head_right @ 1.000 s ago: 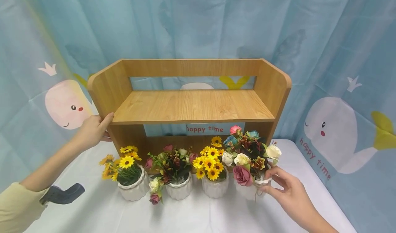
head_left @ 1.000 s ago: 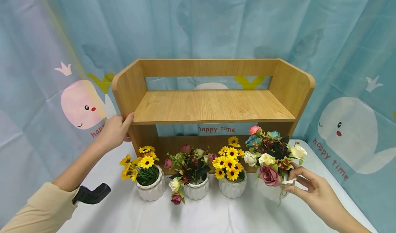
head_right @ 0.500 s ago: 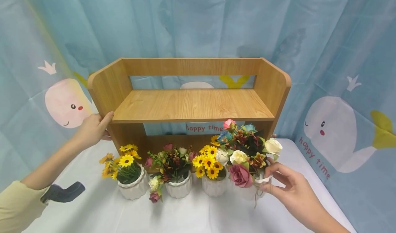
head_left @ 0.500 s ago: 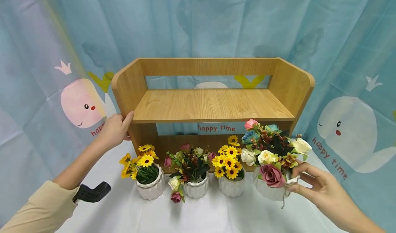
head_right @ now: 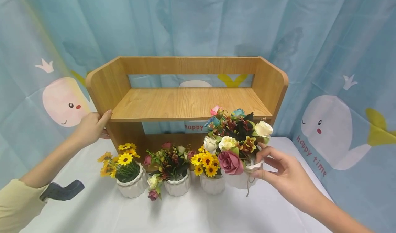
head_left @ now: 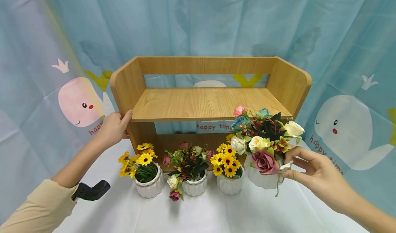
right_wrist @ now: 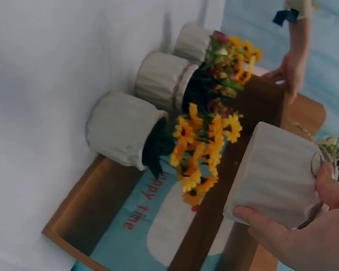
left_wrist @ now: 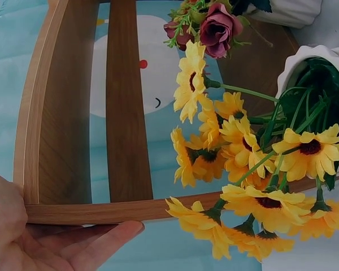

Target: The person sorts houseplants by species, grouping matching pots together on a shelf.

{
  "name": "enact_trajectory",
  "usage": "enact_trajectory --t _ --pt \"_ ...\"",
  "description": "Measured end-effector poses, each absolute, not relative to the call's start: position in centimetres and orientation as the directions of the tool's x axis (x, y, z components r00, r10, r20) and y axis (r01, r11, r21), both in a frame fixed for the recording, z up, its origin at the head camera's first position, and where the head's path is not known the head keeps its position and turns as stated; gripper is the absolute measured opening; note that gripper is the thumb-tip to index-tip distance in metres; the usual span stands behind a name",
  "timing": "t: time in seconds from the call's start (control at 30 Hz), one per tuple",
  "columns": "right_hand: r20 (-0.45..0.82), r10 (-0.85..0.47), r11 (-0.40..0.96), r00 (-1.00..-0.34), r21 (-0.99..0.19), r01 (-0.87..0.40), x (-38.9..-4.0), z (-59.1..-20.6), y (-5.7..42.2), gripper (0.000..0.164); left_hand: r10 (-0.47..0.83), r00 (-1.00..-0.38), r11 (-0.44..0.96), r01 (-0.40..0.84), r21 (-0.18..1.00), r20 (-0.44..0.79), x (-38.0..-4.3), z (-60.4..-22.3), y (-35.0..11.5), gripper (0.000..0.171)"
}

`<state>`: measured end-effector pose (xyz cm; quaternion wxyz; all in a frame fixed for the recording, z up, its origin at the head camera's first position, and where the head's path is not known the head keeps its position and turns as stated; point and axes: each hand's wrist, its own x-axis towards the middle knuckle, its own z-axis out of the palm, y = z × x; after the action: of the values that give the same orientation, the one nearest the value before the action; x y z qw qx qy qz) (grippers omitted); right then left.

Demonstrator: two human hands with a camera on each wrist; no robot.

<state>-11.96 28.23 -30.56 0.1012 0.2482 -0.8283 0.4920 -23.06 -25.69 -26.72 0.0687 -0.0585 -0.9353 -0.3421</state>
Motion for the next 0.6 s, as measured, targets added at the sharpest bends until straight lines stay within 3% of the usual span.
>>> enact_trajectory --t 0.6 --pt "0.389 -0.314 0.381 -0.866 -0.784 -0.490 -15.0 -24.0 25.0 0.027 0.066 -0.982 0.761 0.164 0.627 0.177 -23.1 -26.8 -25.7 0.070"
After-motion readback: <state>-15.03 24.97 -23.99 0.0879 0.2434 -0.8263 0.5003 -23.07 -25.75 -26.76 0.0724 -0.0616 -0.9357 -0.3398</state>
